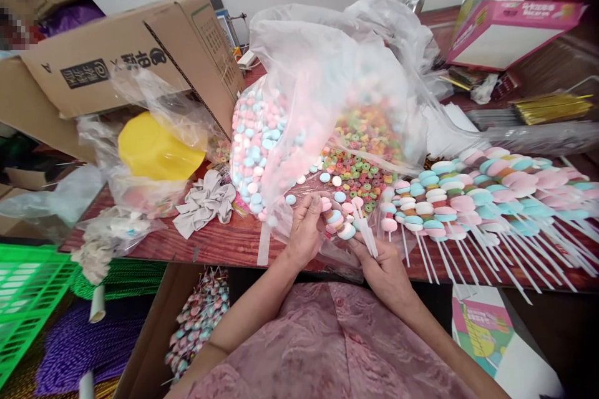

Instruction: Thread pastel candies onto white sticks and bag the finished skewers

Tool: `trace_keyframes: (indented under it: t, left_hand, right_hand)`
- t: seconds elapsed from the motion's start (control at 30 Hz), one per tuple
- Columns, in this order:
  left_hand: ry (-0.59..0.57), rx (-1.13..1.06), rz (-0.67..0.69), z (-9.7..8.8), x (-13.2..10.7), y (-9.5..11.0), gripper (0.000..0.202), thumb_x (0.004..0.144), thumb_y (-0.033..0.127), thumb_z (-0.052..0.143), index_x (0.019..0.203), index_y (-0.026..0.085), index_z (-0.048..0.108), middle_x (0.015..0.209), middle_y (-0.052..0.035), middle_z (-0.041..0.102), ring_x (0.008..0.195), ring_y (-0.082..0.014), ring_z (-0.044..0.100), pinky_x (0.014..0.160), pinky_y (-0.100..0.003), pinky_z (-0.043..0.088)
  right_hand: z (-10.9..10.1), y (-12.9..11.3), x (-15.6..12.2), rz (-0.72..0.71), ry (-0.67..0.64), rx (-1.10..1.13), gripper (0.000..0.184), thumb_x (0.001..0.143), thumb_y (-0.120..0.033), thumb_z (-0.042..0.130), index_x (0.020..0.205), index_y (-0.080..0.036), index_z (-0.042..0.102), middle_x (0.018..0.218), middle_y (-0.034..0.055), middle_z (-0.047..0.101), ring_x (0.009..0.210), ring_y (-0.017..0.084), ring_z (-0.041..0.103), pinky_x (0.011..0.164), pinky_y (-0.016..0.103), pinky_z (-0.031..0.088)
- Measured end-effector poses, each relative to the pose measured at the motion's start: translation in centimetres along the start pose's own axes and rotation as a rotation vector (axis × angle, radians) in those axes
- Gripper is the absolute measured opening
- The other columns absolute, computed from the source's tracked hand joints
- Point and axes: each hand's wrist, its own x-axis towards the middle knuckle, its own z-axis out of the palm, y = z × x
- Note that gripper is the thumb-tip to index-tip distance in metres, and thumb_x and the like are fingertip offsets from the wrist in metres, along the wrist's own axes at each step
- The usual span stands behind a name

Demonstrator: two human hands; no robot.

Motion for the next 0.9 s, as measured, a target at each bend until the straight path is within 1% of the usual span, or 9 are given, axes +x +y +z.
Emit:
trace_keyframes:
  t: [0.13, 0.27, 0.37, 0.47, 0.63, 0.7, 0.77, 0.83, 0.9]
  left_hand:
    - [-0.009, 0.038, 0.077, 0.2, -0.8, -1.1, 0.031, 0.085, 0.049, 0.068, 0.087, 0.019, 0.062, 0.083, -0.0008, 0.068, 0.067, -0.0105, 0.062, 0.065, -0.023, 0.052]
    - [-0.015, 0.049, 0.053, 0.4, -1.5, -1.8, 0.026, 0.087, 0.046, 0.066, 0.091, 0.021, 0.062, 0.086, -0.0011, 0.069, 0.075, -0.0122, 0.065, 0.073, -0.025, 0.054]
    - [0.019, -0.036, 0.011, 0.8, -1.2, -0.7, 0.026, 0.079, 0.04, 0.076, 0.094, 0.022, 0.063, 0.086, 0.0004, 0.07, 0.073, -0.013, 0.066, 0.072, -0.026, 0.055]
    - [-0.022, -0.08, -0.063, 1.6, -0.5, 0.4, 0.031, 0.077, 0.044, 0.075, 0.093, 0.02, 0.064, 0.084, -0.0011, 0.071, 0.075, -0.0169, 0.068, 0.074, -0.032, 0.058]
    - [-0.059, -0.024, -0.092, 3.3, -0.9, -0.6, 0.027, 0.078, 0.04, 0.076, 0.078, 0.018, 0.059, 0.073, 0.0021, 0.065, 0.071, -0.0142, 0.066, 0.077, -0.031, 0.058]
    - [-0.055, -0.05, -0.132, 3.7, -1.2, -1.3, 0.027, 0.077, 0.041, 0.076, 0.087, 0.02, 0.062, 0.082, 0.0011, 0.068, 0.078, -0.0141, 0.067, 0.081, -0.031, 0.057]
    - [-0.089, -0.076, -0.192, 3.8, -1.3, -1.6, 0.034, 0.078, 0.043, 0.076, 0.102, 0.022, 0.063, 0.097, -0.0015, 0.07, 0.089, -0.0161, 0.068, 0.084, -0.032, 0.056]
    - [-0.138, -0.062, -0.239, 3.5, -1.1, -1.2, 0.044, 0.078, 0.044, 0.075, 0.115, 0.026, 0.06, 0.108, -0.0043, 0.07, 0.095, -0.0193, 0.068, 0.083, -0.035, 0.056]
    - [-0.158, 0.0, -0.238, 2.8, -0.8, -0.4, 0.046, 0.079, 0.044, 0.074, 0.118, 0.024, 0.06, 0.104, -0.0067, 0.072, 0.091, -0.0207, 0.069, 0.08, -0.036, 0.056]
  right_hand:
    - [1.1, -0.2, 0.1, -0.079, 0.05, 0.049, 0.022, 0.092, -0.031, 0.053, 0.081, -0.02, 0.068, 0.055, -0.0034, 0.045, 0.049, 0.013, 0.041, 0.051, 0.026, 0.039]
    - [1.7, -0.3, 0.2, -0.128, 0.062, 0.084, 0.024, 0.093, -0.023, 0.048, 0.096, -0.02, 0.072, 0.063, -0.0008, 0.058, 0.057, 0.016, 0.054, 0.061, 0.029, 0.048]
    - [1.2, -0.3, 0.4, -0.161, 0.078, -0.013, 0.026, 0.087, -0.013, 0.045, 0.091, -0.019, 0.07, 0.073, 0.0022, 0.066, 0.066, 0.018, 0.06, 0.065, 0.028, 0.05]
    - [0.6, -0.2, 0.5, -0.2, 0.085, -0.169, 0.026, 0.076, -0.005, 0.044, 0.079, -0.019, 0.066, 0.07, 0.0027, 0.065, 0.064, 0.017, 0.06, 0.063, 0.026, 0.047]
    - [0.1, -0.6, -0.3, -0.204, 0.147, -0.212, 0.03, 0.071, -0.002, 0.042, 0.079, -0.019, 0.065, 0.068, 0.0014, 0.065, 0.061, 0.015, 0.057, 0.061, 0.024, 0.046]
    - [-1.5, -1.4, -0.6, -0.213, 0.166, -0.244, 0.032, 0.074, -0.003, 0.041, 0.083, -0.019, 0.068, 0.073, 0.0025, 0.068, 0.065, 0.016, 0.059, 0.064, 0.024, 0.047]
    - [-4.5, -2.4, -0.5, -0.208, 0.183, -0.379, 0.035, 0.076, -0.004, 0.041, 0.089, -0.018, 0.07, 0.079, 0.0042, 0.071, 0.069, 0.017, 0.062, 0.066, 0.024, 0.047]
    - [-8.4, -3.5, 0.1, -0.129, 0.313, -0.669, 0.035, 0.076, -0.007, 0.044, 0.095, -0.017, 0.072, 0.079, 0.0064, 0.072, 0.069, 0.019, 0.063, 0.067, 0.026, 0.046]
    - [-11.9, -4.4, 1.1, 0.073, 0.425, -1.04, 0.03, 0.077, -0.008, 0.047, 0.094, -0.014, 0.072, 0.076, 0.0105, 0.071, 0.067, 0.022, 0.063, 0.065, 0.029, 0.043]
